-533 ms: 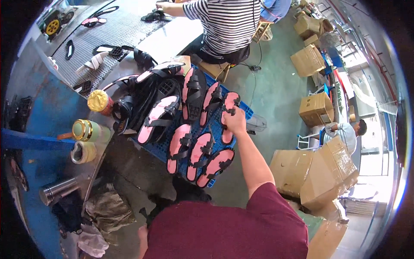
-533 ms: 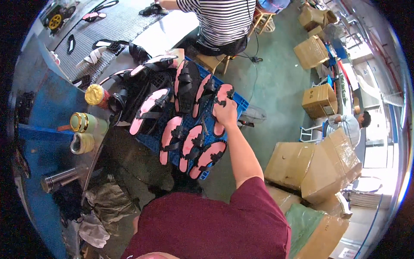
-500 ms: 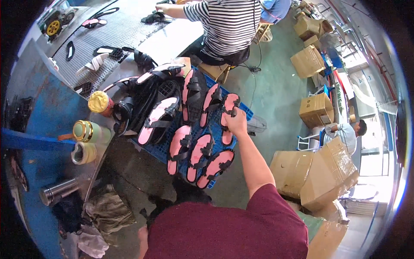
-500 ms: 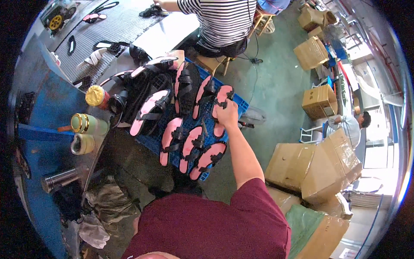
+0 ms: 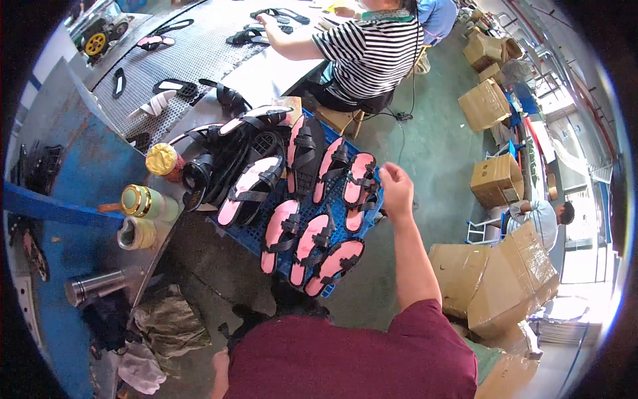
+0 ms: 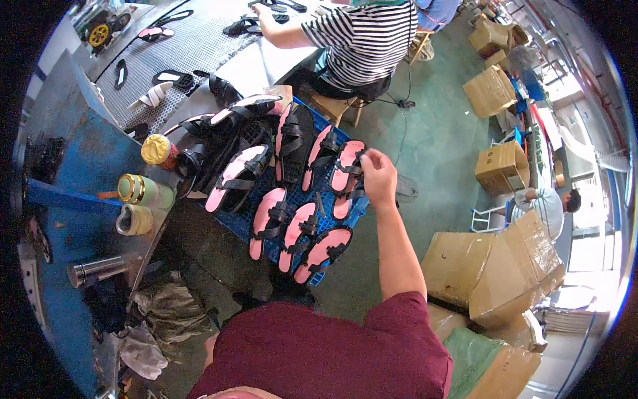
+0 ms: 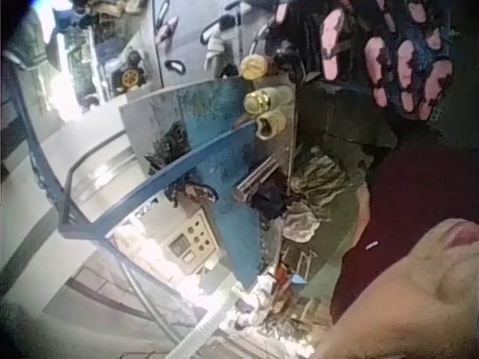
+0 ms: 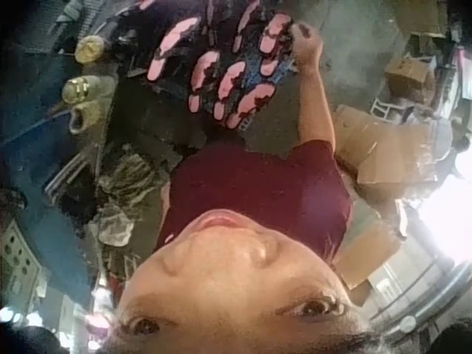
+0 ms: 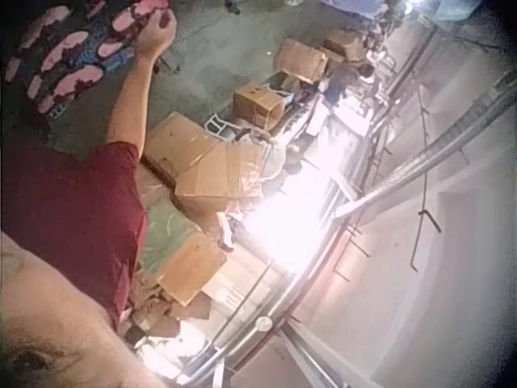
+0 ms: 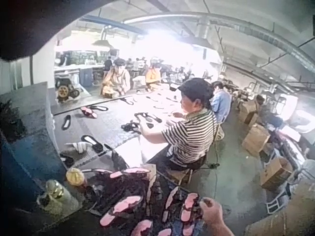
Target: Check and sort various shoe components from a conveyor belt and factory floor bins.
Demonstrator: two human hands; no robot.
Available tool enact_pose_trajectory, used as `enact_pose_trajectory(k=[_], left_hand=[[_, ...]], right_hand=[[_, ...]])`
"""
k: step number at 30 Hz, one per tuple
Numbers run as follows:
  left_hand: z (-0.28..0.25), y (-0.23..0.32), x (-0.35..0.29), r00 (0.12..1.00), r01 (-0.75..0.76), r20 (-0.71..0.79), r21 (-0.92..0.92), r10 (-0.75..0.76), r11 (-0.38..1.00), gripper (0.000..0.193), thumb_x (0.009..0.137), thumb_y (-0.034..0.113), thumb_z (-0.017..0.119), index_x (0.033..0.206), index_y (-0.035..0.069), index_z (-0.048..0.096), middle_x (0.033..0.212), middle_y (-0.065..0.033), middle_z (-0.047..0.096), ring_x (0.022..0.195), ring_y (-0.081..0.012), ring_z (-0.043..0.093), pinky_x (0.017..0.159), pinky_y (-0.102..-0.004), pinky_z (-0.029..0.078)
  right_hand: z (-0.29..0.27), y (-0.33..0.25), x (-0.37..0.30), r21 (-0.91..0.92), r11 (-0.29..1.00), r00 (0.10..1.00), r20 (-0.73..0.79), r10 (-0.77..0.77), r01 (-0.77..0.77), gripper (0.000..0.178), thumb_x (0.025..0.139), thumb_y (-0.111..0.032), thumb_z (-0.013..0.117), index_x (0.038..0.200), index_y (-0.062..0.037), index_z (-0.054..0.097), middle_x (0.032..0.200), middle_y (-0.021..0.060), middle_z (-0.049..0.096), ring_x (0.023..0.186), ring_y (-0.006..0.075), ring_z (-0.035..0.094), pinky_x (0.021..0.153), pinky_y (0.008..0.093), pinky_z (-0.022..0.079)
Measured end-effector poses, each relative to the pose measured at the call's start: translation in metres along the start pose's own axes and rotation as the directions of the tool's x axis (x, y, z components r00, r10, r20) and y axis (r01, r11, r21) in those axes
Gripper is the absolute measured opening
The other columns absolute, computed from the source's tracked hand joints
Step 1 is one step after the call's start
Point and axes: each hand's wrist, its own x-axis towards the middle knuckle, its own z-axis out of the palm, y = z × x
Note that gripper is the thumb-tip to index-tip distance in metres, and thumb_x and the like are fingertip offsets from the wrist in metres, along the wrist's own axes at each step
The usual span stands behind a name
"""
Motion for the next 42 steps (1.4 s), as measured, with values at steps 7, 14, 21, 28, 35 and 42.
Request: enact_pose_trajectory(k=[7, 14, 21, 28, 35, 42], left_hand=[[0.028, -0.045, 0.002, 0.986, -0.163, -0.066, -0.137, 0.155, 0.977, 0.046, 0.089, 0.043, 0.051, 0.1, 0.002, 0.069, 0.106, -0.0234, 0.065, 0.105, -0.037, 0.06, 0.088, -0.0454, 0.046], [0.055, -0.075, 0.012, 0.977, -0.202, -0.078, -0.051, 0.198, 0.978, 0.048, 0.09, 0.045, 0.049, 0.097, 0.003, 0.069, 0.102, -0.0233, 0.066, 0.102, -0.0376, 0.061, 0.087, -0.045, 0.046], [0.063, -0.115, -0.009, 0.981, -0.196, -0.056, -0.31, 0.188, 0.93, 0.053, 0.091, 0.047, 0.045, 0.094, -0.002, 0.066, 0.094, -0.0227, 0.065, 0.091, -0.0411, 0.06, 0.08, -0.0454, 0.044], [0.05, -0.157, -0.012, 0.973, -0.223, -0.014, -0.327, 0.232, 0.918, 0.043, 0.09, 0.036, 0.043, 0.091, -0.005, 0.059, 0.092, -0.0251, 0.061, 0.093, -0.0426, 0.057, 0.079, -0.0474, 0.042], [0.087, -0.209, 0.023, 0.997, 0.062, 0.077, -0.44, -0.031, 0.896, 0.037, 0.086, 0.036, 0.05, 0.095, 0.001, 0.059, 0.09, -0.0221, 0.062, 0.091, -0.0389, 0.059, 0.077, -0.0494, 0.045], [0.079, -0.186, 0.01, 0.97, -0.24, -0.07, -0.182, 0.231, 0.953, 0.034, 0.087, 0.038, 0.05, 0.096, 0.007, 0.063, 0.09, -0.0139, 0.063, 0.094, -0.0318, 0.06, 0.082, -0.0443, 0.046]], right_hand=[[0.05, -0.091, -0.058, 0.27, 0.959, 0.778, 0.584, -0.232, 0.083, 0.026, 0.088, -0.011, 0.064, 0.112, -0.0031, 0.063, 0.099, 0.0043, 0.066, 0.093, 0.0113, 0.06, 0.083, 0.0267, 0.049], [0.114, -0.062, -0.255, 0.161, 0.985, -0.298, 0.939, -0.174, -0.068, 0.041, 0.087, -0.023, 0.066, 0.119, 0.0015, 0.057, 0.101, 0.0095, 0.065, 0.094, 0.016, 0.06, 0.085, 0.0317, 0.049], [0.14, -0.03, -0.338, -0.081, 0.996, -0.232, 0.97, 0.072, -0.027, 0.047, 0.09, -0.031, 0.061, 0.122, 0.003, 0.056, 0.114, 0.015, 0.065, 0.106, 0.0212, 0.061, 0.093, 0.0326, 0.046], [0.162, -0.027, -0.412, -0.246, 0.961, -0.074, 0.964, 0.256, 0.124, 0.049, 0.091, -0.033, 0.06, 0.123, 0.0032, 0.056, 0.117, 0.0175, 0.063, 0.109, 0.0253, 0.06, 0.095, 0.0346, 0.046], [0.172, -0.032, -0.449, -0.268, 0.939, -0.041, 0.958, 0.283, 0.217, 0.049, 0.09, -0.037, 0.059, 0.122, -0.0004, 0.059, 0.116, 0.0156, 0.064, 0.109, 0.0273, 0.06, 0.095, 0.0365, 0.045], [0.184, -0.014, -0.424, -0.342, 0.918, -0.071, 0.929, 0.362, 0.202, 0.046, 0.089, -0.037, 0.059, 0.117, 0.0, 0.062, 0.111, 0.0153, 0.066, 0.106, 0.0264, 0.061, 0.092, 0.0364, 0.046]])
